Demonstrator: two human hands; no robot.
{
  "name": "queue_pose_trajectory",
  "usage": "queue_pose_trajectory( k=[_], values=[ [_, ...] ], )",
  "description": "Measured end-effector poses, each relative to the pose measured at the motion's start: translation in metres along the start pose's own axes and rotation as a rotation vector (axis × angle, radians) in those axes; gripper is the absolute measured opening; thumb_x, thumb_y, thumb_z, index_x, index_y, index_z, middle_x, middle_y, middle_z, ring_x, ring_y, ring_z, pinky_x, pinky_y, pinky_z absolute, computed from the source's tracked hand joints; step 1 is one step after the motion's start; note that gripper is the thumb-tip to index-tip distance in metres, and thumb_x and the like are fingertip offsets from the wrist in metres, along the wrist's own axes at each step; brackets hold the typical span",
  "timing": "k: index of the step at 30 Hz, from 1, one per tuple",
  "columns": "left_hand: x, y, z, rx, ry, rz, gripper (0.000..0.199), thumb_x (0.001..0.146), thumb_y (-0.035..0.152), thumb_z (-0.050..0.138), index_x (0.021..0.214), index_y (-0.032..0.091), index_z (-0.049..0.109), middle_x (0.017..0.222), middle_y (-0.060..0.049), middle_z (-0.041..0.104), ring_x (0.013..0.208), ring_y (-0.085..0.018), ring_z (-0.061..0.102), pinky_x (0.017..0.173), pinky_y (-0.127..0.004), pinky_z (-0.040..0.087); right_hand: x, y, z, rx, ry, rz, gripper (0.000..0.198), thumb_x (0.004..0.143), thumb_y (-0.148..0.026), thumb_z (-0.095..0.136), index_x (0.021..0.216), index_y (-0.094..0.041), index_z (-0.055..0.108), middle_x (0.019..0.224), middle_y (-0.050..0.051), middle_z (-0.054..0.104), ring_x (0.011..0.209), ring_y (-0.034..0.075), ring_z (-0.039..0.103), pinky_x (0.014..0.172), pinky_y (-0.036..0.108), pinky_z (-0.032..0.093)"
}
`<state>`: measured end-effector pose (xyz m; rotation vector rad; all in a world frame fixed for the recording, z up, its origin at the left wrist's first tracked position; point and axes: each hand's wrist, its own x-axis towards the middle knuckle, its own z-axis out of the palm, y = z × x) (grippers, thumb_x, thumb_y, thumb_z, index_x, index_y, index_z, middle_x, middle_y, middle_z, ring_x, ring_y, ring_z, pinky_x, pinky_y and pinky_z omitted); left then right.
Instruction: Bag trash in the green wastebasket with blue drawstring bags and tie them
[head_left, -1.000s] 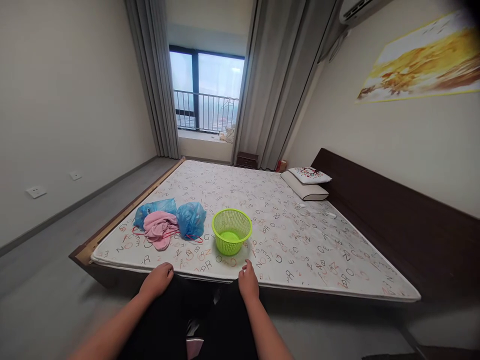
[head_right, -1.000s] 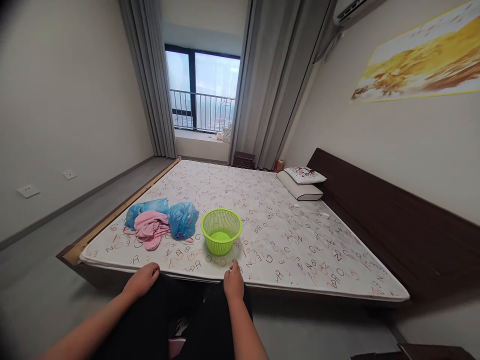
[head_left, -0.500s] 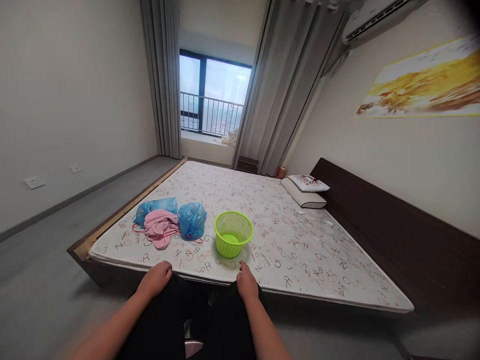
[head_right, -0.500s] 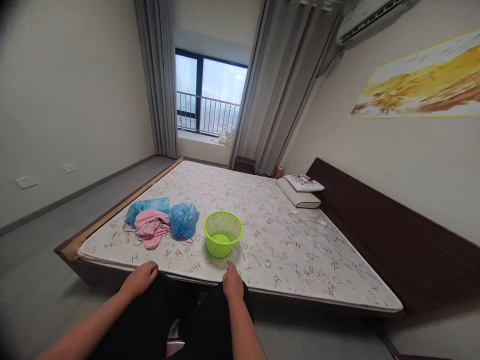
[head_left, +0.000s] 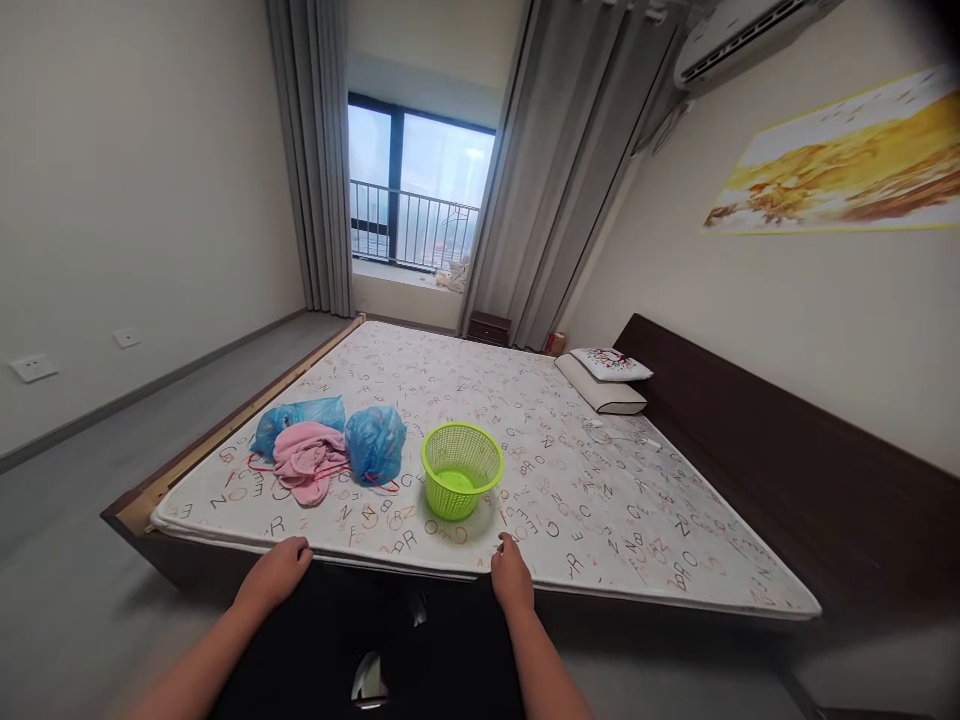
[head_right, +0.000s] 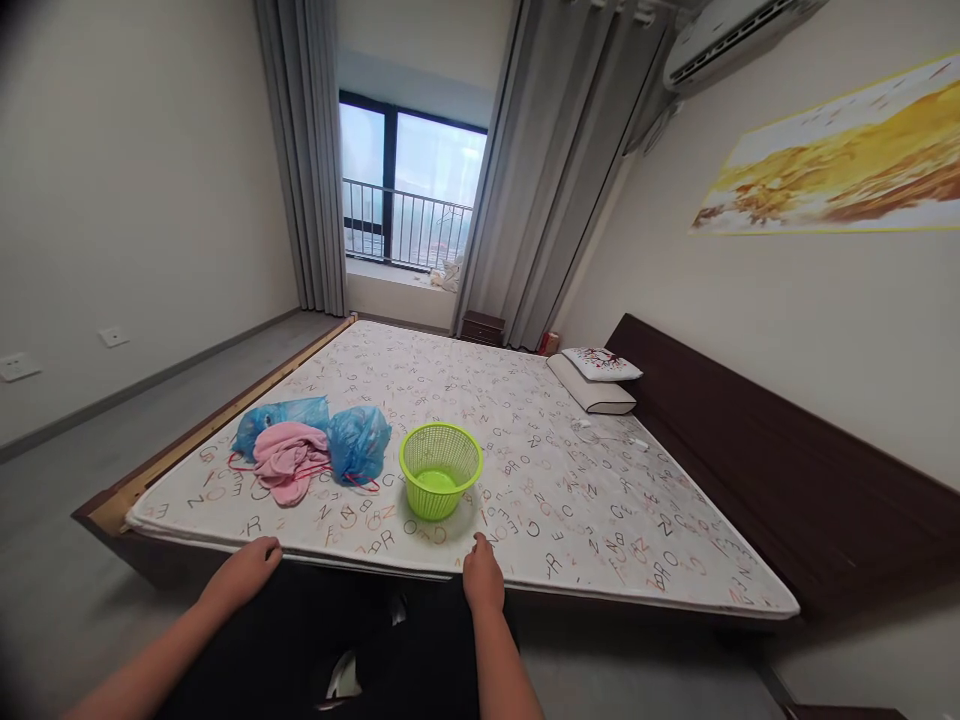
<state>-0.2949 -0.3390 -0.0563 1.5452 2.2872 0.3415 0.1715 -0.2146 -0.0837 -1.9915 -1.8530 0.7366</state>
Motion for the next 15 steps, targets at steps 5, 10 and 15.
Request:
queue_pose_trajectory(
  k=[5,10,15],
  values=[
    [0.008,-0.008,0.001,-0.013,-0.048,-0.009,0.029,0.098,0.029,0.040,0.081,0.020,0.062,0.096,-0.011,0.074,0.095,-0.026,0.069,0.083,-0.031,0.045,0.008,0.026,-0.005,0.121,0.096,0.047,0.045,0.099,-0.022,0.035,0.135,-0.012,0.060,0.136,0.017,0.069,0.125,0.025,0.067,0.103,0.031,0.047],
    [0.017,-0.012,0.010,-0.060,-0.027,0.010,0.030,0.100,0.029,0.039,0.092,0.020,0.067,0.111,-0.012,0.076,0.108,-0.026,0.069,0.093,-0.032,0.045,0.012,0.030,-0.003,0.144,0.118,0.029,0.043,0.100,-0.026,0.034,0.129,-0.013,0.063,0.135,0.017,0.070,0.124,0.026,0.069,0.102,0.033,0.049],
    [0.023,-0.022,0.019,-0.084,-0.029,-0.006,0.032,0.100,0.032,0.038,0.098,0.020,0.068,0.117,-0.013,0.076,0.112,-0.028,0.069,0.096,-0.034,0.045,0.015,0.031,0.004,0.158,0.101,0.010,0.039,0.100,-0.025,0.036,0.124,-0.015,0.065,0.133,0.016,0.071,0.125,0.025,0.068,0.101,0.031,0.048]
  ],
)
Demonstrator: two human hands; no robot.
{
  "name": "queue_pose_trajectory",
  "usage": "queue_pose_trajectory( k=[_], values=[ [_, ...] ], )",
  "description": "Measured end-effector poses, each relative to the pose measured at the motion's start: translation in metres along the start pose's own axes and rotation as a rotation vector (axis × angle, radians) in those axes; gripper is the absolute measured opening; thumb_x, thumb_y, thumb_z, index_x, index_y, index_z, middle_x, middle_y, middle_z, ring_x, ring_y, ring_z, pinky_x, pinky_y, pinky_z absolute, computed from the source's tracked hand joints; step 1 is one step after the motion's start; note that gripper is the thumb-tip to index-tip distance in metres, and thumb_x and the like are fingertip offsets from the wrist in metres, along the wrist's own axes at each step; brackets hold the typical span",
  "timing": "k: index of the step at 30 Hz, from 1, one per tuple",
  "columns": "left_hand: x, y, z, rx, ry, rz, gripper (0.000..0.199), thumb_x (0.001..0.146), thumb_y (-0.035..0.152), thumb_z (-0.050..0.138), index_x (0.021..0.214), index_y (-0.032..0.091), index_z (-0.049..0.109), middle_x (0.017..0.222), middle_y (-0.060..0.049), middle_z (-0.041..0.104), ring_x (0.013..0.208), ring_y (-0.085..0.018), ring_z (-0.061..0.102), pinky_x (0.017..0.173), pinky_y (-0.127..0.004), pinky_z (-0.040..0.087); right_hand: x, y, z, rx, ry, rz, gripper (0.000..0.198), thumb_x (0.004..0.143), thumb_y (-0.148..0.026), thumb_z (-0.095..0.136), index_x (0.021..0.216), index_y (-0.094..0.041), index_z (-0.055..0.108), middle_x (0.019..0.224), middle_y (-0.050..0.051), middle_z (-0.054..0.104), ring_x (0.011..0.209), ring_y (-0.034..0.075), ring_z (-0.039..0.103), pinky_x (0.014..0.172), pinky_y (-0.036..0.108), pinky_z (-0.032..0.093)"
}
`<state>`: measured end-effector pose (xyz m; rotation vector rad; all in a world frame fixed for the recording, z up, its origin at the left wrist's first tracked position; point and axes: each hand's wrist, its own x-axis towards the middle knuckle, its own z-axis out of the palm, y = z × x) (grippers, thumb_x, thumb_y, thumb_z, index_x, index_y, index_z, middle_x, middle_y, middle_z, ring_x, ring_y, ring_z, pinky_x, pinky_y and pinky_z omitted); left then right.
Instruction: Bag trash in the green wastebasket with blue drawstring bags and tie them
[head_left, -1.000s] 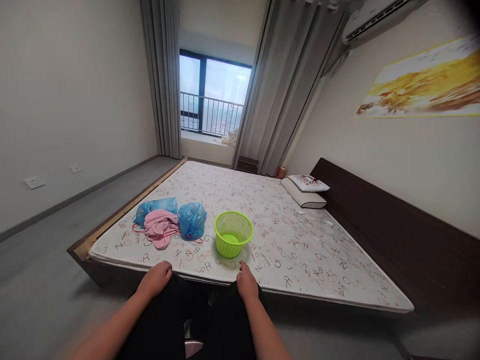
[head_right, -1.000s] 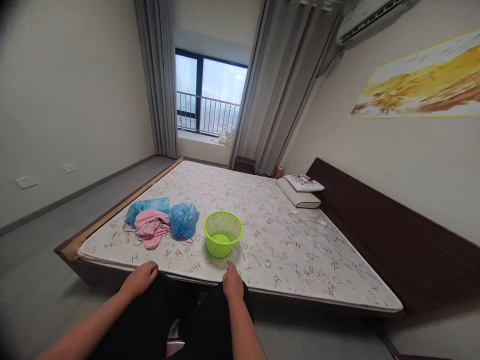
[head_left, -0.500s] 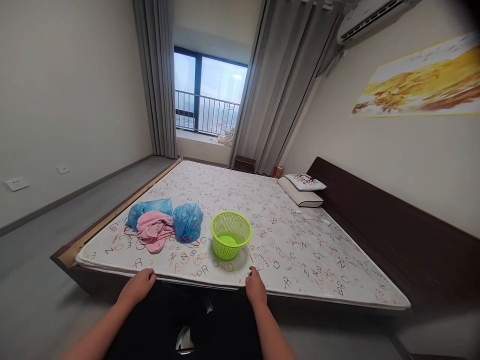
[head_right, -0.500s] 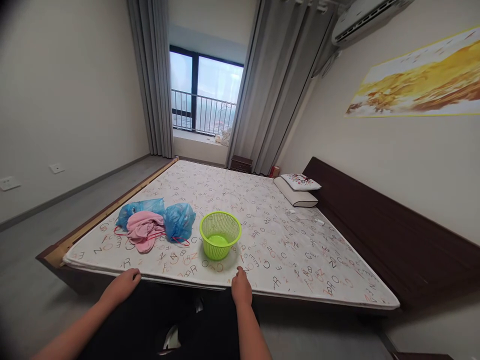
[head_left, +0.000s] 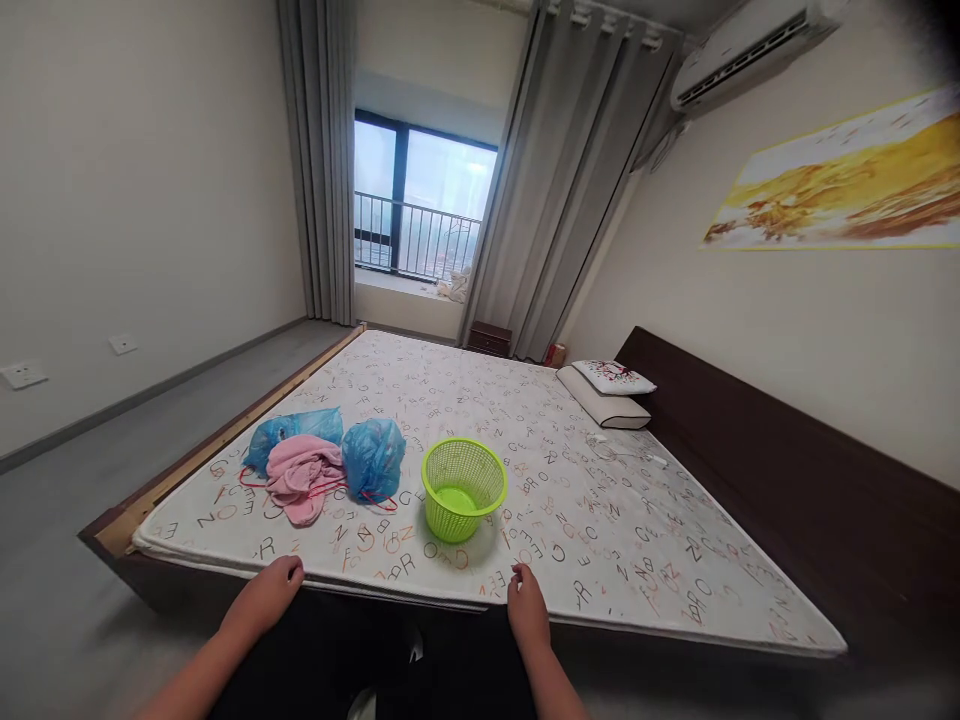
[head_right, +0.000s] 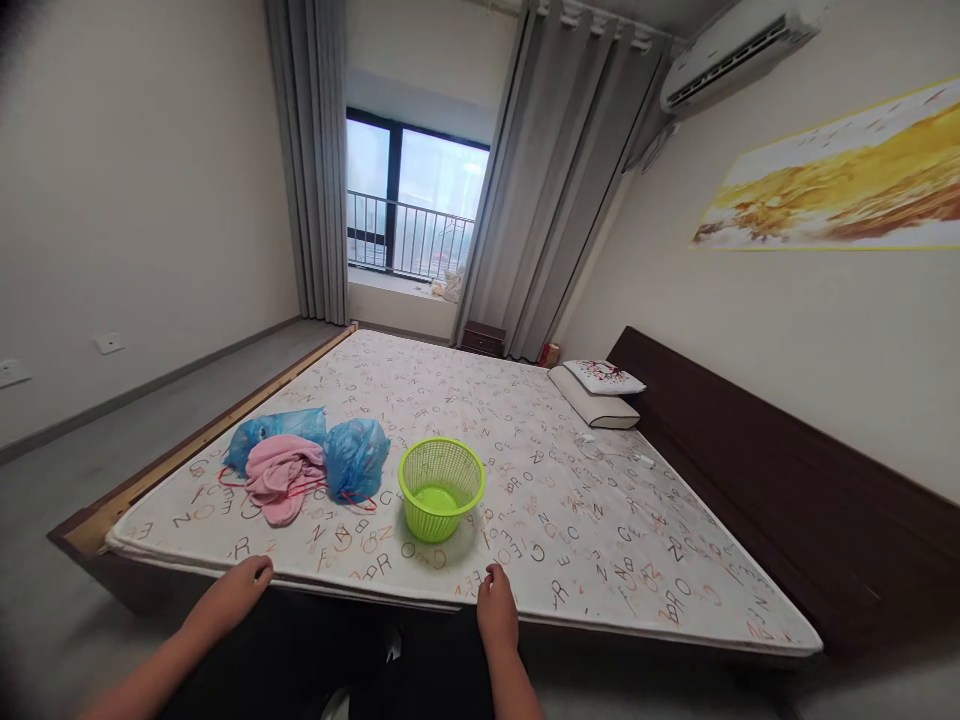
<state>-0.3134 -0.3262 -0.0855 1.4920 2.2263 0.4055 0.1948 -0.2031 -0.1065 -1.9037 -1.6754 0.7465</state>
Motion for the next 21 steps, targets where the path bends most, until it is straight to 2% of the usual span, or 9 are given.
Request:
queue_pose_trajectory(
  k=[5,9,15,21],
  values=[
    [0.002,-0.007,0.002,0.010,0.006,0.020,0.034,0.100,0.032,0.037,0.092,0.021,0.067,0.112,-0.013,0.076,0.111,-0.028,0.069,0.096,-0.034,0.045,0.003,0.006,0.002,0.022,-0.004,0.026,0.039,0.100,-0.025,0.036,0.124,-0.016,0.065,0.135,0.015,0.071,0.127,0.026,0.067,0.102,0.032,0.048],
    [0.002,-0.004,0.002,0.011,0.003,0.003,0.034,0.101,0.030,0.035,0.096,0.020,0.067,0.114,-0.015,0.075,0.111,-0.029,0.069,0.097,-0.036,0.045,0.003,0.007,0.003,0.015,0.007,0.005,0.039,0.100,-0.026,0.037,0.123,-0.016,0.067,0.134,0.015,0.072,0.123,0.027,0.069,0.100,0.033,0.049],
    [0.001,0.001,-0.001,-0.014,-0.005,-0.017,0.029,0.098,0.030,0.041,0.090,0.021,0.067,0.110,-0.013,0.077,0.110,-0.029,0.069,0.098,-0.034,0.046,0.007,0.011,0.006,0.014,0.008,0.018,0.040,0.100,-0.025,0.037,0.125,-0.015,0.067,0.133,0.016,0.072,0.124,0.026,0.070,0.099,0.032,0.049],
    [0.000,-0.001,-0.001,-0.020,-0.001,-0.007,0.032,0.100,0.030,0.037,0.090,0.021,0.065,0.108,-0.013,0.076,0.107,-0.028,0.069,0.094,-0.034,0.046,0.008,0.012,0.007,-0.012,-0.001,0.018,0.040,0.101,-0.024,0.036,0.125,-0.014,0.067,0.132,0.016,0.073,0.121,0.027,0.071,0.098,0.033,0.050]
  ],
)
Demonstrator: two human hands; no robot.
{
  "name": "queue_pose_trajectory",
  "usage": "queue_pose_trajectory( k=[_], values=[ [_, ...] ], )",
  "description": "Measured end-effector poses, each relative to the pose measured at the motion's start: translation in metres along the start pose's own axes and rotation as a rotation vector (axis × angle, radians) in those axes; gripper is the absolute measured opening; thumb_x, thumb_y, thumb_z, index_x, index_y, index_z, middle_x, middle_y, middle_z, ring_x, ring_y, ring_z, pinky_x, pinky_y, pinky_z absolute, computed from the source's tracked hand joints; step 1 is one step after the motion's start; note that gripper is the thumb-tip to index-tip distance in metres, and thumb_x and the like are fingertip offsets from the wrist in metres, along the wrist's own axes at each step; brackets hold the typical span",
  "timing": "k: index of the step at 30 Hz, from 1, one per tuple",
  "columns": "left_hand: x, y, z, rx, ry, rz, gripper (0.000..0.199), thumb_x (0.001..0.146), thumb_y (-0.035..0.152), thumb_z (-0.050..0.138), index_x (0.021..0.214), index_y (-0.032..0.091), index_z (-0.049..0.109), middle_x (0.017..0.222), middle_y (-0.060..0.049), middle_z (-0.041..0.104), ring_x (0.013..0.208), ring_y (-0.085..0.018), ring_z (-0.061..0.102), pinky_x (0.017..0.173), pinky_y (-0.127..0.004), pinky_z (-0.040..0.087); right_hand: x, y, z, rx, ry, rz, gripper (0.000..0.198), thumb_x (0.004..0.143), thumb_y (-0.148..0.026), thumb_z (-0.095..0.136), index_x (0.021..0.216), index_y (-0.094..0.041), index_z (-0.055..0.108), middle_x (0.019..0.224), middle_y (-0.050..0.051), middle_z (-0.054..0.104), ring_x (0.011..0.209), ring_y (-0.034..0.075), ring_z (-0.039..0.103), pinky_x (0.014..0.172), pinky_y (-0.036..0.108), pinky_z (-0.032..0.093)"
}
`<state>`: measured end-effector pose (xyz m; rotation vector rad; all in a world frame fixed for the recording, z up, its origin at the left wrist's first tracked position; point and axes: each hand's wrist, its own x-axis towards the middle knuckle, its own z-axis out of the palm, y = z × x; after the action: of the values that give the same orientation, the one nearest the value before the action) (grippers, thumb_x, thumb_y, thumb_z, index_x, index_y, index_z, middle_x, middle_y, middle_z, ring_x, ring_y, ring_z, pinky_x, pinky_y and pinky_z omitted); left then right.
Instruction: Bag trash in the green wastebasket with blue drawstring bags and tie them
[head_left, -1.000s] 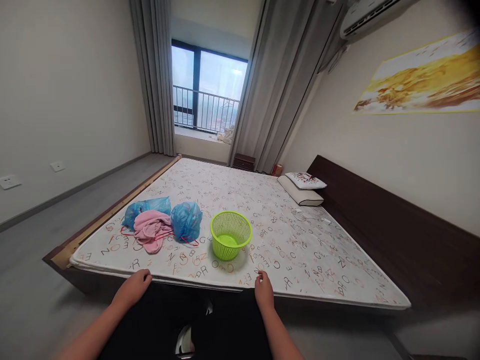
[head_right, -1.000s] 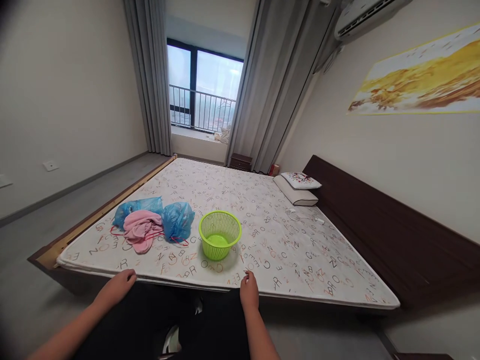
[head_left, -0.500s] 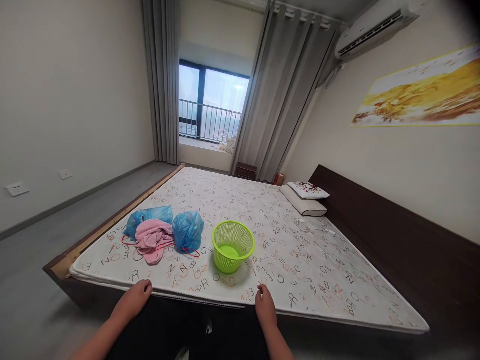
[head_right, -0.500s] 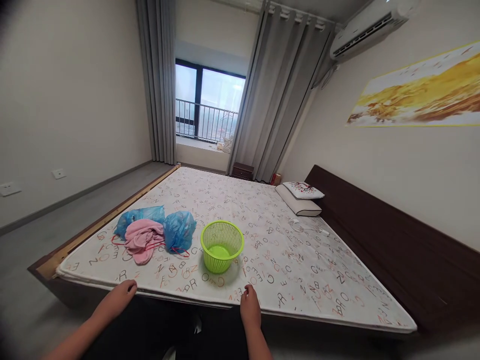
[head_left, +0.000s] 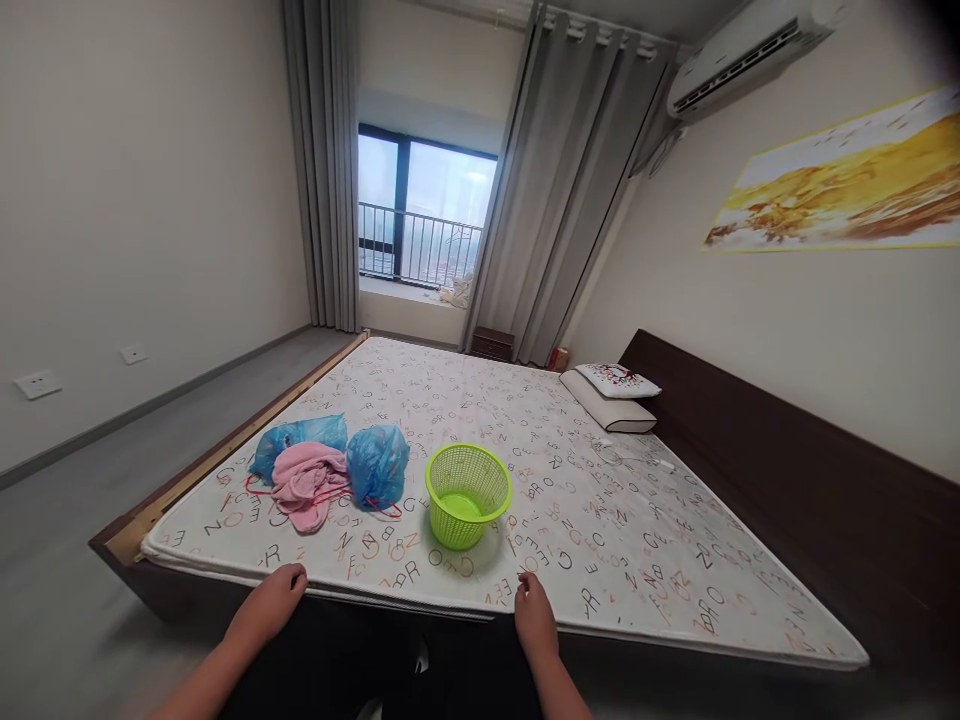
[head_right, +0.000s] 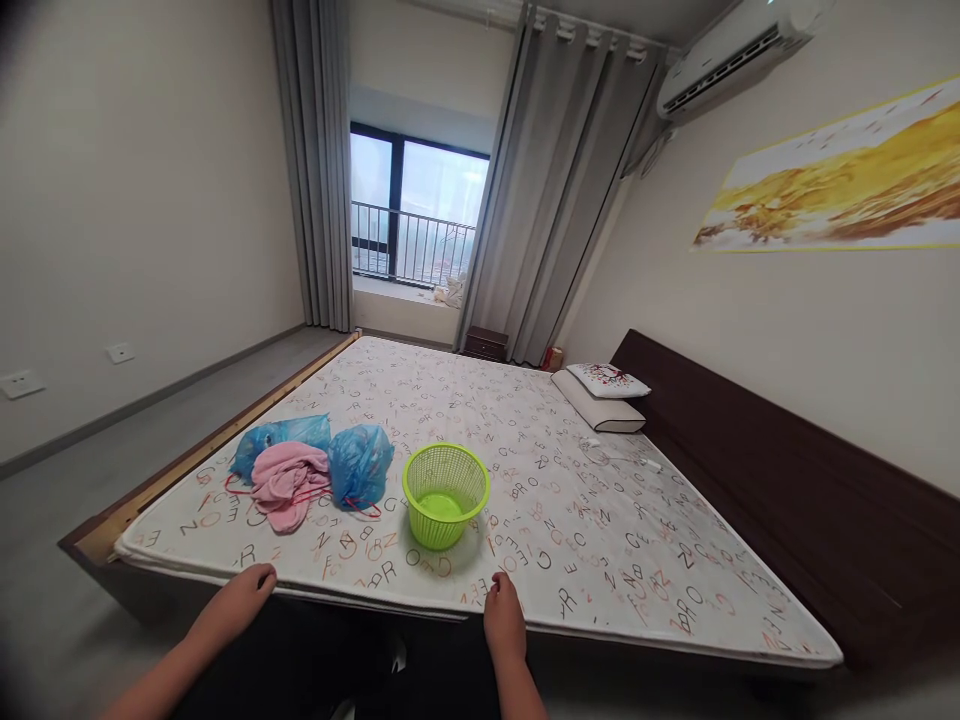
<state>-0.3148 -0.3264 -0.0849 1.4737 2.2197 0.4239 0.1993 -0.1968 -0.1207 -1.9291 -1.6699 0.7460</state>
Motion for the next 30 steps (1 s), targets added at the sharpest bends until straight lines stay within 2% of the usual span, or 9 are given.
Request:
queue_pose_trajectory(
  k=[6,12,19,25,30],
  values=[
    [0.000,0.003,-0.002,-0.009,0.002,0.003,0.032,0.100,0.030,0.036,0.087,0.022,0.064,0.105,-0.012,0.077,0.105,-0.028,0.070,0.093,-0.035,0.046,0.001,0.002,0.001,-0.014,0.005,-0.003,0.039,0.100,-0.023,0.038,0.125,-0.015,0.067,0.134,0.016,0.072,0.124,0.026,0.070,0.100,0.031,0.049],
    [-0.003,0.006,-0.005,-0.027,0.027,-0.027,0.024,0.094,0.031,0.047,0.085,0.022,0.067,0.101,-0.011,0.077,0.102,-0.028,0.071,0.090,-0.033,0.048,0.001,0.000,-0.001,-0.016,-0.015,0.023,0.039,0.100,-0.023,0.038,0.125,-0.016,0.067,0.135,0.015,0.072,0.123,0.026,0.070,0.100,0.031,0.049],
    [-0.001,0.001,-0.002,-0.014,0.011,-0.001,0.033,0.100,0.031,0.037,0.090,0.021,0.067,0.110,-0.013,0.077,0.108,-0.028,0.070,0.096,-0.035,0.046,-0.001,-0.002,-0.004,-0.016,-0.034,0.044,0.039,0.099,-0.022,0.038,0.124,-0.017,0.067,0.133,0.013,0.072,0.122,0.025,0.069,0.097,0.030,0.048],
    [-0.003,0.008,-0.007,-0.025,0.002,-0.027,0.030,0.098,0.031,0.040,0.088,0.021,0.067,0.107,-0.013,0.078,0.105,-0.029,0.070,0.091,-0.035,0.046,-0.006,-0.006,-0.007,0.007,-0.012,0.022,0.029,0.095,-0.022,0.040,0.103,-0.021,0.068,0.109,0.010,0.077,0.101,0.023,0.072,0.085,0.028,0.048],
    [0.002,0.003,-0.004,-0.030,-0.020,-0.039,0.031,0.097,0.033,0.041,0.088,0.022,0.069,0.107,-0.013,0.079,0.107,-0.030,0.071,0.090,-0.036,0.047,-0.012,-0.008,-0.010,0.032,-0.020,-0.020,0.024,0.093,-0.026,0.041,0.094,-0.023,0.064,0.099,0.008,0.077,0.095,0.025,0.070,0.083,0.030,0.048]
  ],
)
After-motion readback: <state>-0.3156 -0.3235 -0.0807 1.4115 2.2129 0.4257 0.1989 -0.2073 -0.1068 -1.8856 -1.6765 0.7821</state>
